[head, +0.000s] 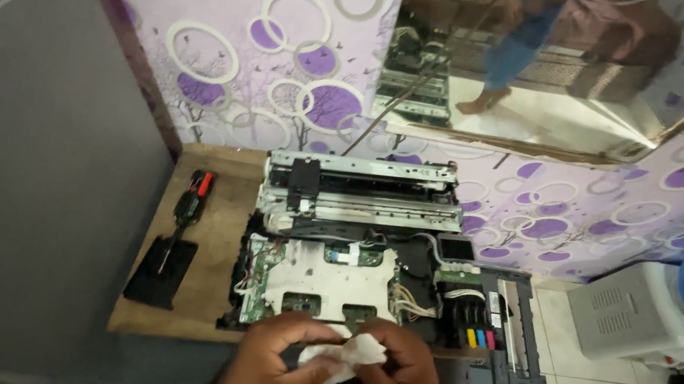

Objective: The person wipes the interior metal chassis of a disassembled printer with a white cloth. The person repeatedly wipes the same central area of the printer's base while the device remains open on a table.

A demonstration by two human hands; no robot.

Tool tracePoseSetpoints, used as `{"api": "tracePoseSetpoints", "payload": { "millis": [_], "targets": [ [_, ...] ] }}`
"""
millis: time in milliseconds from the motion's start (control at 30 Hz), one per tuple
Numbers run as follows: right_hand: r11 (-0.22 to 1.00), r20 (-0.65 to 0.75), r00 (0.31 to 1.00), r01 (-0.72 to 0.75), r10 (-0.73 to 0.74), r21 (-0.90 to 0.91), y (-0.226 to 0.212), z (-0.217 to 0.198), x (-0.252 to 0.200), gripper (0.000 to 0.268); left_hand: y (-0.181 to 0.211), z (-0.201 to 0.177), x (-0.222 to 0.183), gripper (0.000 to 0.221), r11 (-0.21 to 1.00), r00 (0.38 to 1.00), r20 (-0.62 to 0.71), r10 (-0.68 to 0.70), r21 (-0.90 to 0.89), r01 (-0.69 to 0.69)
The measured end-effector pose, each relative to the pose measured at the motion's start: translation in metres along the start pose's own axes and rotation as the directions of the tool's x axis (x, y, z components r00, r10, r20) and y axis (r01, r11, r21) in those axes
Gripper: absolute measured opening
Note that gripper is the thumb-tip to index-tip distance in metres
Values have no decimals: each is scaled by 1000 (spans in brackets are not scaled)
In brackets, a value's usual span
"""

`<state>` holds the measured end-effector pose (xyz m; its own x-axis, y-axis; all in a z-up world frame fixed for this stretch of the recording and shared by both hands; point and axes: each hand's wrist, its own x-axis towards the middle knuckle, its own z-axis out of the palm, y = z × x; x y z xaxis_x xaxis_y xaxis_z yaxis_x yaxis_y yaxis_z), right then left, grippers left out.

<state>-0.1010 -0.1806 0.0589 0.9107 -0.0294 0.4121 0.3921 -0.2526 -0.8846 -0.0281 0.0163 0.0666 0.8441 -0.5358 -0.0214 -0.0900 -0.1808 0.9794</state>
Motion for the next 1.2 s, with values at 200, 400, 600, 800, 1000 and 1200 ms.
{"api": "tracePoseSetpoints", "payload": {
  "millis": [200,400,600,800,1000,1200],
  "targets": [
    [999,-61,997,47,-46,13,7,3,-5,14,-1,1,-3,14,992,993,18,118,43,-119],
    [1000,-87,996,-3,5,25,17,3,-11,13,15,0,-6,18,994,995,-9,94,48,-94],
    [871,-214,844,-482,491,99,27,-8,-11,25,14,-3,-7,42,994,996,-53,70,86,-65],
    [888,-242,860,-459,448,13,26,-8,-13,26,13,4,-8,20,954,966,27,259,147,-260],
    [824,-484,764,-549,427,-140,32,-18,-21,34,26,-7,-10,30,897,900,-109,422,192,-397],
    [782,-612,707,-584,356,-220,-72,7,10,11,23,-39,-3,36,868,934,-163,318,446,-217]
  ]
}}
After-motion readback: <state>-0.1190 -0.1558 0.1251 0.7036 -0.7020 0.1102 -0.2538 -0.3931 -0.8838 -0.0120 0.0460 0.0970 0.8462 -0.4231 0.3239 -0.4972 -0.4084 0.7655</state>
